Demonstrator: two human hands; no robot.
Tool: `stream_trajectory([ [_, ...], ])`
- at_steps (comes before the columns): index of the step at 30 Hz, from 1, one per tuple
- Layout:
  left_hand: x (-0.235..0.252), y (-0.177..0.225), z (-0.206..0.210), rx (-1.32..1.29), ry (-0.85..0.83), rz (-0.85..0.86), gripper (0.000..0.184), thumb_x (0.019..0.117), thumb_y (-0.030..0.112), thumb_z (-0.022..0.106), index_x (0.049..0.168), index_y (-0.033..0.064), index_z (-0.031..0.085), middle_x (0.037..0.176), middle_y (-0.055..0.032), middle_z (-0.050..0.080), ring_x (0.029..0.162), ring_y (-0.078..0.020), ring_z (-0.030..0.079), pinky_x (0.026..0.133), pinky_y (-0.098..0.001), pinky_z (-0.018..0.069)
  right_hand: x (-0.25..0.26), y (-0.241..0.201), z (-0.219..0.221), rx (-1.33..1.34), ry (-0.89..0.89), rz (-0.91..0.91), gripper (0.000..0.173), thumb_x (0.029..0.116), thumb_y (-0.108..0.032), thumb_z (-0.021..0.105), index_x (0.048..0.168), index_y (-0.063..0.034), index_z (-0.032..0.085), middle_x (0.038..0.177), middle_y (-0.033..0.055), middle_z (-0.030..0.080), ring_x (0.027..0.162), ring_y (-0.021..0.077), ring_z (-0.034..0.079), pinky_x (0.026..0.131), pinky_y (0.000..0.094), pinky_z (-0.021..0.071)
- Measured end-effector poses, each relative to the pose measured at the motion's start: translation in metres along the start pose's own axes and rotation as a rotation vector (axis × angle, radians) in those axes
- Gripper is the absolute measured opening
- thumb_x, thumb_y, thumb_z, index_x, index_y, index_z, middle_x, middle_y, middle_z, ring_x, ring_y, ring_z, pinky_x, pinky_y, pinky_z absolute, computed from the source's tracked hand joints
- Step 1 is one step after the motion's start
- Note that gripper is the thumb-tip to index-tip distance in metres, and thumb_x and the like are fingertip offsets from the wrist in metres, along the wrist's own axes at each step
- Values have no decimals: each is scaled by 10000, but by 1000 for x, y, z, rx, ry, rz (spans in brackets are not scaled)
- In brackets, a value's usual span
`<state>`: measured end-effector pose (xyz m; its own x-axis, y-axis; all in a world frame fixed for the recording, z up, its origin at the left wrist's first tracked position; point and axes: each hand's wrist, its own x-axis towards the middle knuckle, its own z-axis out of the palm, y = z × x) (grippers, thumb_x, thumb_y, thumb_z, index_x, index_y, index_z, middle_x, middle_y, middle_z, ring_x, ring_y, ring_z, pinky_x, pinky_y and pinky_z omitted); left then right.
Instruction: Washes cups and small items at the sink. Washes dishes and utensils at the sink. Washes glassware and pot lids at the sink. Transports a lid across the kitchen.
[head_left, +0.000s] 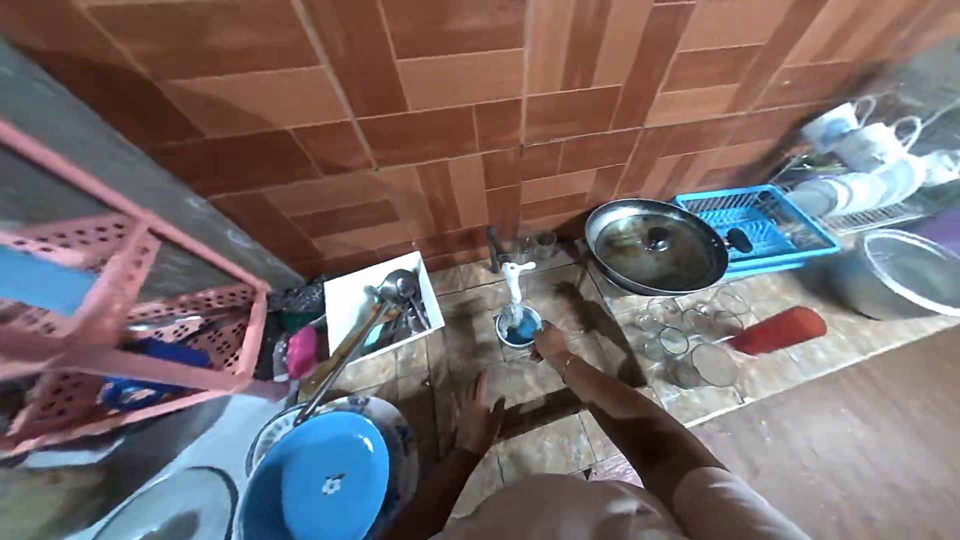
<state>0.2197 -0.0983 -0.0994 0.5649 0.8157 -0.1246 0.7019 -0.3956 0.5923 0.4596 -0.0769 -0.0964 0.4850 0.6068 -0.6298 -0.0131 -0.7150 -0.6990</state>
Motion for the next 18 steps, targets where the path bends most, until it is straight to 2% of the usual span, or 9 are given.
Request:
stream_trajectory([
  [3, 58, 43, -13, -57, 35, 42, 775, 969, 303, 666, 1614, 99, 288, 1644, -197, 309, 1487, -393, 353, 1196, -577, 312, -3, -7, -13, -5, -45, -32, 374, 1075, -240, 458, 1397, -65, 536, 1066, 190, 697, 779, 270, 717, 711, 446, 612],
  [6, 113, 73, -24, -51, 4, -61, 838, 963, 309, 682, 1636, 123, 219, 1689, -216, 152, 1524, -401, 271, 1203, -530, 330, -1, -19, -23, -83, -99, -95, 364, 1070, -235, 467, 1365, -43, 562, 1106, 209, 688, 819, 289, 718, 742, 466, 607],
  [8, 141, 80, -25, 10, 0, -103, 828, 951, 314, 705, 1625, 123, 263, 1690, -225, 135, 1525, -431, 243, 1211, -547, 298, -1, -27, -30, -147, -170, -137, 368, 1078, -244, 449, 1355, -30, 561, 1115, 207, 678, 827, 285, 711, 749, 461, 602],
  [11, 164, 91, -22, 139, -73, -65, 678, 942, 251, 716, 1528, 53, 437, 1652, -247, 244, 1483, -458, 316, 1196, -568, 318, 2, -33, -45, -199, -238, -191, 379, 1072, -273, 462, 1332, -31, 595, 1105, 202, 692, 835, 289, 710, 763, 479, 593],
  [12, 166, 96, -19, 190, -114, -46, 646, 936, 212, 716, 1516, 74, 466, 1619, -257, 310, 1450, -460, 372, 1173, -579, 353, 1, -32, -52, -203, -254, -195, 383, 1074, -286, 465, 1331, -34, 594, 1085, 194, 697, 810, 278, 710, 742, 467, 593],
  [14, 163, 107, -14, 302, -187, -1, 647, 955, 157, 685, 1554, 159, 440, 1547, -275, 408, 1378, -471, 463, 1113, -602, 417, -2, -26, -67, -182, -288, -181, 377, 1073, -283, 469, 1329, -30, 577, 1042, 182, 699, 768, 256, 705, 709, 444, 593],
  [15, 157, 111, -10, 359, -199, 49, 588, 977, 145, 655, 1536, 157, 472, 1539, -251, 438, 1366, -454, 488, 1102, -595, 433, -4, -20, -75, -171, -299, -170, 367, 1070, -266, 470, 1326, -22, 567, 1022, 181, 693, 754, 253, 701, 699, 437, 590],
  [17, 143, 111, 0, 448, -172, 214, 386, 1002, 118, 610, 1386, 92, 625, 1529, -194, 492, 1372, -406, 510, 1109, -554, 444, -10, 0, -88, -131, -319, -147, 358, 1068, -240, 479, 1336, -15, 552, 967, 169, 690, 704, 235, 689, 667, 411, 586],
  [18, 136, 112, 6, 467, -136, 311, 303, 999, 107, 612, 1290, 69, 688, 1460, -190, 562, 1350, -399, 534, 1096, -543, 459, -13, 12, -95, -104, -332, -129, 354, 1071, -244, 477, 1337, -19, 542, 922, 152, 687, 666, 214, 681, 639, 384, 583],
])
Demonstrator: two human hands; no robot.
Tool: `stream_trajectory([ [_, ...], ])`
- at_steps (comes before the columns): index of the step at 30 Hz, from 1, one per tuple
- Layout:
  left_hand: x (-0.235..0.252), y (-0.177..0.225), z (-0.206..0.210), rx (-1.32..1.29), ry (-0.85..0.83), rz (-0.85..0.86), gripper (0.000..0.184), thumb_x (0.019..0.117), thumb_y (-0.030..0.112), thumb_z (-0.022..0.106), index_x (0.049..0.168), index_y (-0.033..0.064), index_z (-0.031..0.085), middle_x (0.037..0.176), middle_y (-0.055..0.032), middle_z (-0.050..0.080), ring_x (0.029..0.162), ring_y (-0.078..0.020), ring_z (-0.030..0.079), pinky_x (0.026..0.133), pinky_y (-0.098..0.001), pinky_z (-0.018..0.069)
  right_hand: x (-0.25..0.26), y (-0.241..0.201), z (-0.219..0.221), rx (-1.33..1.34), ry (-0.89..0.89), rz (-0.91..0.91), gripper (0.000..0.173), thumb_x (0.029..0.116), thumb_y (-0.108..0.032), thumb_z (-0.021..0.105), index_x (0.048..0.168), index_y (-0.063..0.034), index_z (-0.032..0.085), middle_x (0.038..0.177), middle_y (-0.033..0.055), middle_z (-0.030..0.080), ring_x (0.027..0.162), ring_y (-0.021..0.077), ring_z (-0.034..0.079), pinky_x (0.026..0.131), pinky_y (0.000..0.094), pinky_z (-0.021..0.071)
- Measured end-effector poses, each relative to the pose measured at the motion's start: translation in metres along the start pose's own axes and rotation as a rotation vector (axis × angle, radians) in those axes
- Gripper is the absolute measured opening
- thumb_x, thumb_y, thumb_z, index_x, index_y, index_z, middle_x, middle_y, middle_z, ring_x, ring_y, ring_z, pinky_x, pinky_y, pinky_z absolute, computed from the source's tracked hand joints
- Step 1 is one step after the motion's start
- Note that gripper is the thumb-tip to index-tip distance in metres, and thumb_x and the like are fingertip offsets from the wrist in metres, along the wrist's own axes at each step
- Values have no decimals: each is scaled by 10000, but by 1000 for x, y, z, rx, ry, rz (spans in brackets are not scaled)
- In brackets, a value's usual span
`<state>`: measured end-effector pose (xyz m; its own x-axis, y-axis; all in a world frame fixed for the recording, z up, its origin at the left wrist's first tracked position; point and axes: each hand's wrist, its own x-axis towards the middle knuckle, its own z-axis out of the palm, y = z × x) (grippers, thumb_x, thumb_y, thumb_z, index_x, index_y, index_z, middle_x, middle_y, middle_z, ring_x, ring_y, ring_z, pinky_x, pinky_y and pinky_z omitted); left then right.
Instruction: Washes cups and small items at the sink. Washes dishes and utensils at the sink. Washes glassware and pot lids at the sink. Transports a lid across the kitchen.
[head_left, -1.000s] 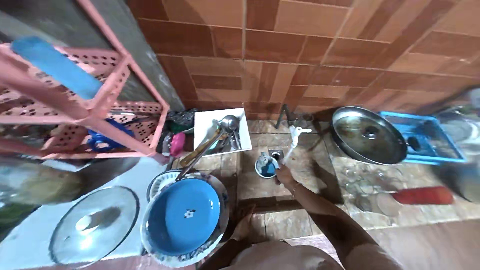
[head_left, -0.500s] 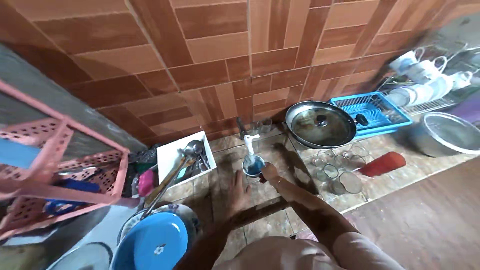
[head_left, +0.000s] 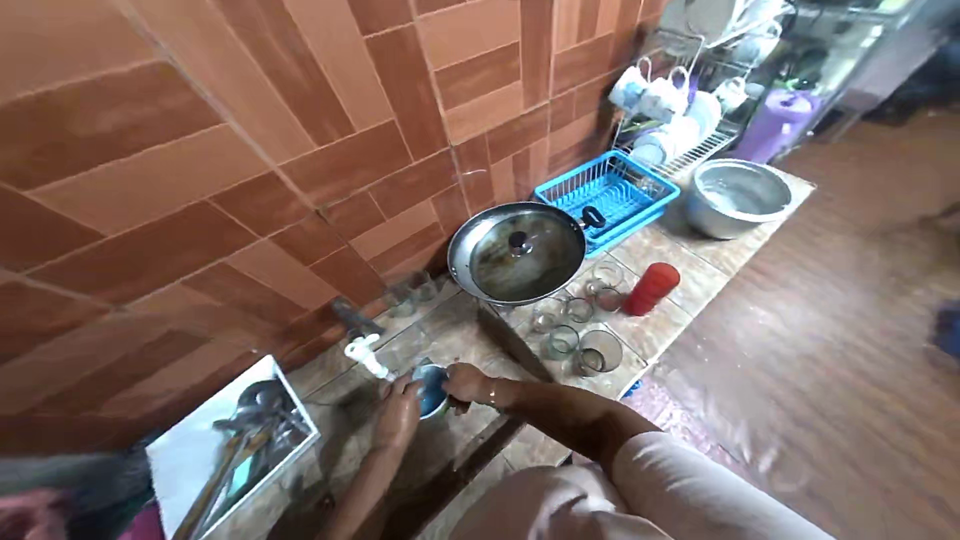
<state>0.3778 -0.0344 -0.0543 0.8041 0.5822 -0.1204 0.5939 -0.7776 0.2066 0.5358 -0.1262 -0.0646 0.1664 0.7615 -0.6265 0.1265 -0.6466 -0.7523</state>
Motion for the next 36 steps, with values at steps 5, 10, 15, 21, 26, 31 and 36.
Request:
stream_trajectory([
  [5, -14, 67, 6, -188, 88, 128, 257, 1003, 239, 648, 1121, 28, 737, 1181, -206, 678, 1154, -370, 644, 997, -519, 526, -51, 66, -27, 95, 9, 36, 380, 1058, -244, 509, 1374, -33, 531, 935, 153, 677, 660, 207, 669, 633, 379, 585],
  [10, -10, 125, 18, -510, -134, 196, 400, 1025, 410, 595, 1282, 122, 701, 1324, -132, 640, 1241, -250, 605, 1074, -426, 487, -113, 127, -57, 102, 154, 59, 414, 1063, -264, 506, 1409, -39, 538, 968, 186, 704, 702, 264, 706, 687, 456, 610],
  [15, 4, 105, 5, -507, -107, 175, 376, 1024, 325, 611, 1325, 105, 663, 1442, -121, 572, 1327, -239, 555, 1095, -410, 482, -161, 188, -78, 26, 289, 180, 453, 1071, -236, 471, 1495, -78, 473, 1015, 206, 709, 741, 300, 721, 729, 493, 614],
  [21, 15, 54, -6, -1026, 84, -326, 344, 1065, 184, 531, 1322, -39, 583, 1291, -177, 639, 1104, -210, 665, 977, -376, 544, -173, 230, -86, 91, 325, 236, 430, 1092, -255, 444, 1479, -69, 471, 1005, 201, 707, 733, 291, 721, 724, 483, 614],
  [26, 30, 6, -2, -1466, 369, -687, 394, 1090, 118, 437, 1468, 9, 410, 1412, -163, 563, 1155, -221, 655, 952, -362, 560, -189, 213, -90, -465, 409, 165, 584, 1085, -356, 439, 1584, -63, 356, 1285, 247, 652, 1090, 428, 685, 935, 598, 534],
  [31, 44, 3, 7, -1378, 347, -651, 317, 1074, 110, 508, 1337, -65, 530, 1208, -172, 692, 1069, -206, 698, 936, -352, 572, -179, 214, -71, -792, 632, -411, 432, 966, -116, 616, 1398, -129, 626, 1343, 230, 620, 1156, 427, 642, 901, 531, 578],
  [36, 84, 14, 27, -1413, 241, -673, 425, 1131, 210, 346, 1447, -55, 449, 1320, -222, 644, 1158, -266, 676, 999, -395, 540, -152, 196, -68, -824, 334, -124, 511, 980, -88, 583, 1484, -151, 535, 1579, 239, 399, 1382, 471, 464, 1024, 566, 510],
])
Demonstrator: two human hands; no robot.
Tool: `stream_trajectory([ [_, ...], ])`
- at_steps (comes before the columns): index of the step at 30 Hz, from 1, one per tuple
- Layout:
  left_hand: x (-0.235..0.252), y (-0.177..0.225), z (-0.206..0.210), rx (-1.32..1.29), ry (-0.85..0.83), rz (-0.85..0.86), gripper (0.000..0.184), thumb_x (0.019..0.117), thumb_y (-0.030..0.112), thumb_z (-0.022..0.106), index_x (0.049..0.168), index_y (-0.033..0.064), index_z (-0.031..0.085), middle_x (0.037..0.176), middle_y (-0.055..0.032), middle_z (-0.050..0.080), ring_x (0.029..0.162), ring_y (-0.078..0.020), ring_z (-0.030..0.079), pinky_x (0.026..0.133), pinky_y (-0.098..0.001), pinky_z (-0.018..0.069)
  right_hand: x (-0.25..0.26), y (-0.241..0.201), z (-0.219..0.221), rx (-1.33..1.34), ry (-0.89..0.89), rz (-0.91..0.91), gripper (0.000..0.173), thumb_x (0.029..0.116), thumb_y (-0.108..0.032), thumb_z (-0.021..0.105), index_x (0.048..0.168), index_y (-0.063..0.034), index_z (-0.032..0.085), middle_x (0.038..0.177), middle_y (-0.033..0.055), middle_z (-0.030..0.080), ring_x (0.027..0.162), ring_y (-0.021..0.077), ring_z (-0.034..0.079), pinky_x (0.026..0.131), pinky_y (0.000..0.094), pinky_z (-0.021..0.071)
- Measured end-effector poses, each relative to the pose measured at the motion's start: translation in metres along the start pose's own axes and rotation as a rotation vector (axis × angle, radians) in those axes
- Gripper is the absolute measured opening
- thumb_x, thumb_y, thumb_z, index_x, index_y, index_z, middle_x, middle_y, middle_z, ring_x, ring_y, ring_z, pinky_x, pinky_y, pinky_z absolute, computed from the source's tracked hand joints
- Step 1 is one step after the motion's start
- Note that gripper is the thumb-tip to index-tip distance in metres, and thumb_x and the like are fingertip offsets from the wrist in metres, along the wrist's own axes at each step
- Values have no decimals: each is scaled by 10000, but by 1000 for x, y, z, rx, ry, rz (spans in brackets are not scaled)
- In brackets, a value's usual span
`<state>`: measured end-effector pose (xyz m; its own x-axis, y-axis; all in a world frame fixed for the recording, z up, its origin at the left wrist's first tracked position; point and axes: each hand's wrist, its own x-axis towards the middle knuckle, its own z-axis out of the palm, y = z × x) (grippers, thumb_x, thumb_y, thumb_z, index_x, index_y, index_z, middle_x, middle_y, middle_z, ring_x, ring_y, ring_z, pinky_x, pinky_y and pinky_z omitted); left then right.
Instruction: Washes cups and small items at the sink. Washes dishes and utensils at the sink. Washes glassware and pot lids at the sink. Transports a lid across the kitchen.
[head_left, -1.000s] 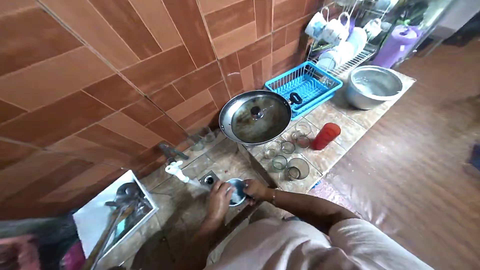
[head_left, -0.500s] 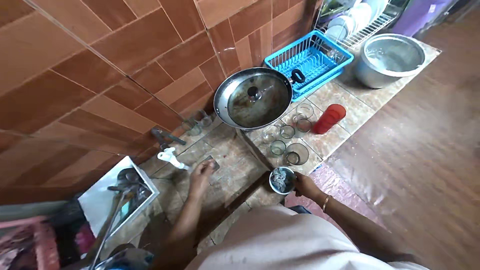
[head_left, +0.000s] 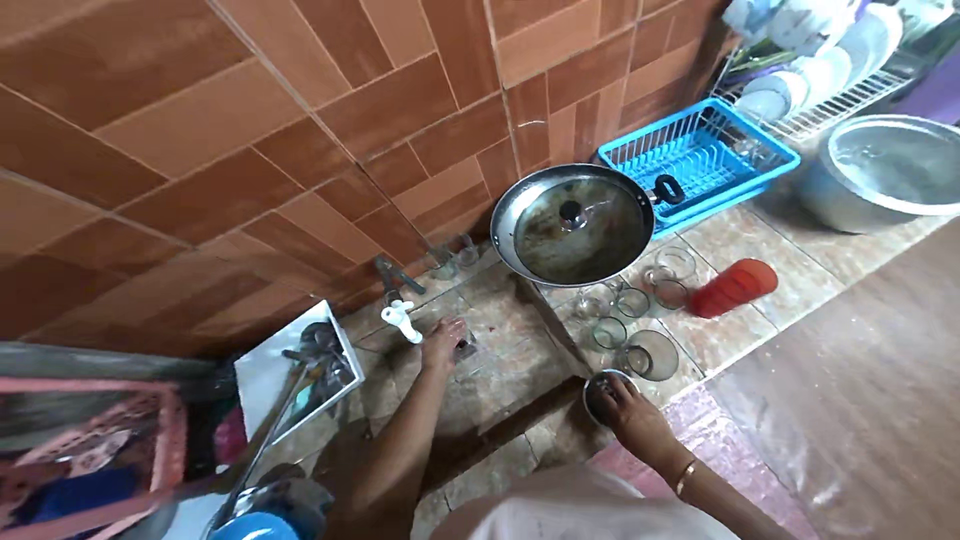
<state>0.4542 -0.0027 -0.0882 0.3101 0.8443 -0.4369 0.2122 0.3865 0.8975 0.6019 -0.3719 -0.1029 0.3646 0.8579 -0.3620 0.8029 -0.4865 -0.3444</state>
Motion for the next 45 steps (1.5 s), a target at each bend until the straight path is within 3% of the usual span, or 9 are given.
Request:
stream_trajectory([
  [5, 52, 2, 24, 19, 82, 57, 554, 1050, 136, 556, 1532, -11, 326, 1444, -256, 507, 1230, -333, 589, 999, -468, 517, 12, -7, -3, 160, -18, 143, 367, 972, -133, 639, 1334, -69, 635, 1465, 224, 521, 1280, 408, 582, 967, 532, 559],
  [9, 97, 6, 33, 162, 218, 158, 721, 949, 172, 720, 1536, -5, 340, 1466, -251, 491, 1306, -351, 529, 1065, -489, 470, 1, -4, -2, 252, 230, 93, 294, 925, -116, 704, 1214, -65, 706, 1291, 187, 658, 1122, 349, 689, 912, 504, 600],
  [15, 151, 2, 48, 163, 260, 309, 902, 881, 86, 778, 1585, -30, 225, 1603, -261, 326, 1458, -345, 382, 1181, -444, 367, 5, -16, 0, 134, -90, 299, 534, 956, -174, 676, 1474, -254, 573, 1596, 209, 402, 1369, 490, 476, 985, 618, 527],
  [25, 189, 5, 42, 295, 313, 293, 914, 840, 245, 849, 1547, -7, 327, 1464, -279, 498, 1372, -364, 495, 1143, -477, 417, 17, -6, 8, 335, 263, 222, 309, 896, -50, 710, 1204, -27, 725, 1314, 232, 653, 1235, 380, 634, 1050, 512, 526],
  [31, 114, -11, 22, 83, 189, 302, 824, 938, 206, 729, 1550, -49, 238, 1457, -263, 487, 1311, -297, 536, 1097, -425, 465, 18, -10, 3, 212, 159, 218, 282, 946, -67, 648, 1221, -73, 710, 1324, 197, 648, 1232, 391, 620, 1014, 518, 541],
  [34, 56, -37, -3, -39, 117, 150, 603, 1018, 189, 610, 1515, -43, 358, 1445, -249, 503, 1272, -295, 540, 1067, -454, 471, 19, -30, -30, 429, 259, 206, 351, 901, -110, 720, 1238, -14, 696, 1276, 217, 664, 1181, 350, 656, 1022, 500, 541],
  [36, 24, -54, -22, -74, 7, -31, 482, 1045, 235, 575, 1428, -41, 477, 1361, -211, 575, 1193, -271, 596, 1006, -451, 524, 26, -45, -52, 668, 315, 166, 410, 862, -96, 758, 1246, 14, 667, 1167, 185, 696, 1017, 261, 706, 919, 438, 593],
  [41, -46, -59, -45, 79, -372, -78, 699, 922, 174, 732, 1522, 57, 394, 1329, -204, 604, 1124, -263, 650, 944, -444, 567, 87, -92, -67, 1268, 348, -43, 393, 875, -20, 679, 1259, 16, 604, 1114, 88, 690, 978, 146, 681, 861, 334, 605],
  [45, -79, -31, -42, 340, -579, 175, 785, 835, 161, 847, 1508, 44, 458, 1413, -249, 552, 1231, -339, 598, 1037, -485, 510, 137, -140, -48, 1161, 172, -89, 407, 937, -107, 653, 1315, 29, 585, 1175, 118, 672, 1032, 126, 660, 907, 312, 573],
])
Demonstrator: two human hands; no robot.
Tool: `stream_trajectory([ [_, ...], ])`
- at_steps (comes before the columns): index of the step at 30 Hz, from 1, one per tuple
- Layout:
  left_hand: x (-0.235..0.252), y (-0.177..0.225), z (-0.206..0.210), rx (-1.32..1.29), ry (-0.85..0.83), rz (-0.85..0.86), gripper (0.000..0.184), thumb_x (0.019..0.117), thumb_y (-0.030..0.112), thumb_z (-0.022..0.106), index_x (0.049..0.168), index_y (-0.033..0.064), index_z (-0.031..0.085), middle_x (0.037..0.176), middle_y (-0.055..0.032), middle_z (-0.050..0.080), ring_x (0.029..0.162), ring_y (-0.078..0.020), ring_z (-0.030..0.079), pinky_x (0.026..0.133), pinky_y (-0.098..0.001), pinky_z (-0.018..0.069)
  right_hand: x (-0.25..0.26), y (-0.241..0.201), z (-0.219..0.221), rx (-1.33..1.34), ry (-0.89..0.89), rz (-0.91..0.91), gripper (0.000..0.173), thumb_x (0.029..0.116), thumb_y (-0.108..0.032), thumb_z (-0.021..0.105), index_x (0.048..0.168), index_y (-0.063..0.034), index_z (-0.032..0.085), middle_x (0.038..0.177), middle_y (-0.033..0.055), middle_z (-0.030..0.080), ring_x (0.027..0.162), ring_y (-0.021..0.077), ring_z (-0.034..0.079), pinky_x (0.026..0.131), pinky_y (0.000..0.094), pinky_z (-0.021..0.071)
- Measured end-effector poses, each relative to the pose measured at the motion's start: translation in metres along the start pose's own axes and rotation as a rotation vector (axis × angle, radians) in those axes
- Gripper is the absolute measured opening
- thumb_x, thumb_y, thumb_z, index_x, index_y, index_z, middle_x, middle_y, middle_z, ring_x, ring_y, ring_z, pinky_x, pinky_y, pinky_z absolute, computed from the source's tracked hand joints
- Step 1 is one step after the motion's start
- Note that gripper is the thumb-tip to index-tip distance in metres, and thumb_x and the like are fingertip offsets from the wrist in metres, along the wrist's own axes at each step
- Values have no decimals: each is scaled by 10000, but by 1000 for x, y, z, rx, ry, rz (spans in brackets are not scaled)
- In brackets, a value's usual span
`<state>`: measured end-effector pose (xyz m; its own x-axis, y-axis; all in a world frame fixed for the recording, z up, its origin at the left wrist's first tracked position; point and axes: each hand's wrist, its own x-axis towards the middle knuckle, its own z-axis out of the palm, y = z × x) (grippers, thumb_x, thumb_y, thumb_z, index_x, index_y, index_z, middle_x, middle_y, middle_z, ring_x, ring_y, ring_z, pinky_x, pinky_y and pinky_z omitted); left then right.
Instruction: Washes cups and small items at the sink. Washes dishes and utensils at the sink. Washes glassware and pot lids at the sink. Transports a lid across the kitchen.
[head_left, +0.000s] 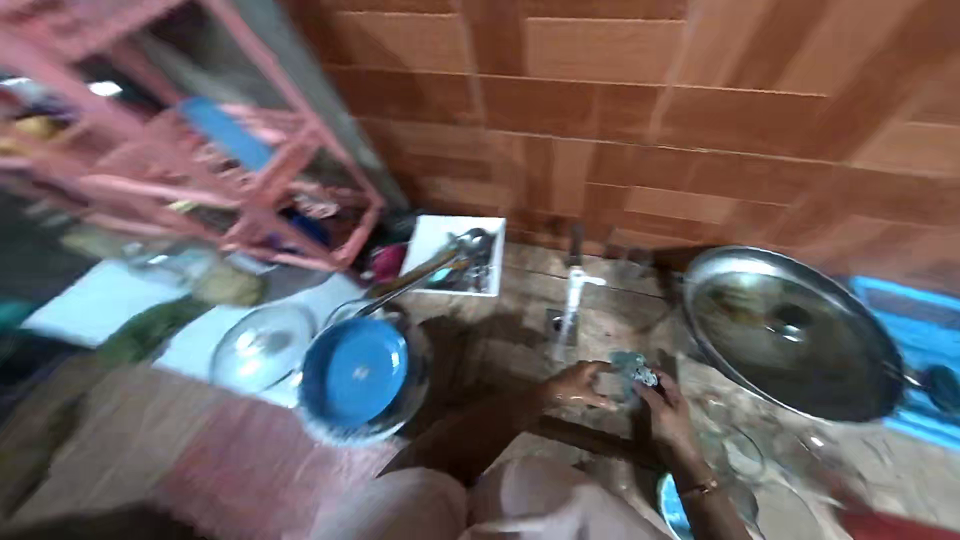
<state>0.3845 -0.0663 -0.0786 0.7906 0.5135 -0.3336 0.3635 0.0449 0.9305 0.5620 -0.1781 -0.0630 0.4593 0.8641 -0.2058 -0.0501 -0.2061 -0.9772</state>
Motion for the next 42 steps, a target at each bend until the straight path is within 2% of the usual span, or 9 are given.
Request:
stream_trajectory([
  [5, -26, 9, 0, -310, 249, 93, 544, 981, 204, 688, 1461, 34, 496, 1436, -202, 543, 1234, -256, 609, 1048, -428, 515, 0, -23, 28, 236, -117, 362, 467, 1098, -390, 440, 1373, -27, 543, 1190, 158, 661, 1009, 273, 689, 809, 503, 613],
  [9, -26, 7, 12, -550, 514, 120, 333, 1061, 207, 531, 1292, -28, 579, 1196, -158, 637, 1060, -176, 627, 958, -369, 526, -12, -40, 63, 238, -242, 428, 350, 1069, -240, 529, 1330, -9, 564, 1171, 163, 669, 998, 277, 689, 810, 486, 610],
  [12, -29, 10, -3, -676, 540, 48, 280, 1047, 199, 534, 1197, -28, 600, 1004, -107, 659, 862, -152, 637, 794, -350, 557, -30, -46, 80, -426, -480, 67, 441, 1033, -202, 612, 1381, 55, 531, 1329, 174, 627, 1239, 199, 601, 1084, 350, 479],
  [17, -20, 1, -17, -391, 297, -391, 376, 983, 275, 629, 1259, 21, 621, 1085, -131, 668, 936, -208, 649, 837, -432, 553, -10, -3, 50, -1282, -789, -763, 377, 1054, -164, 483, 1383, -46, 623, 1416, 162, 623, 1378, 342, 530, 1219, 549, 307],
  [26, -19, 3, 31, -804, 567, -83, 347, 1089, 344, 471, 1265, 76, 604, 1005, -95, 684, 799, -176, 660, 658, -343, 560, -33, -41, 83, 208, -110, 398, 360, 1051, -214, 591, 1317, 21, 536, 1123, 192, 658, 899, 264, 698, 724, 421, 620],
  [30, -32, 18, 1, -655, 331, -241, 255, 1028, 282, 551, 1117, 58, 636, 909, -75, 658, 777, -163, 634, 706, -352, 549, -45, -40, 74, -1088, -648, -132, 458, 1072, -161, 455, 1431, 123, 472, 1464, 269, 529, 1410, 329, 490, 1225, 429, 319],
  [33, -22, 9, -13, -470, 148, -402, 295, 1012, 245, 563, 1206, 28, 609, 1032, -118, 645, 875, -198, 622, 800, -407, 539, -34, -37, 63, -1558, -908, -549, 393, 1065, -167, 447, 1386, 16, 581, 1406, 215, 611, 1369, 383, 530, 1249, 607, 175],
  [37, -30, 12, -8, -560, 134, -172, 384, 1079, 380, 459, 1147, 47, 637, 935, -61, 656, 774, -131, 629, 691, -331, 546, -26, -30, 62, -1140, -383, -830, 505, 1005, -482, 582, 1021, -17, 777, 1017, 148, 776, 1024, 310, 738, 1109, 561, 443],
  [42, -57, 31, 1, -503, 60, 119, 488, 1032, 330, 587, 1393, 8, 518, 1219, -154, 650, 1048, -205, 673, 927, -409, 577, -21, -74, 80, -210, 99, -131, 534, 1101, -391, 378, 1153, 77, 629, 953, 151, 686, 904, 196, 683, 863, 399, 588],
])
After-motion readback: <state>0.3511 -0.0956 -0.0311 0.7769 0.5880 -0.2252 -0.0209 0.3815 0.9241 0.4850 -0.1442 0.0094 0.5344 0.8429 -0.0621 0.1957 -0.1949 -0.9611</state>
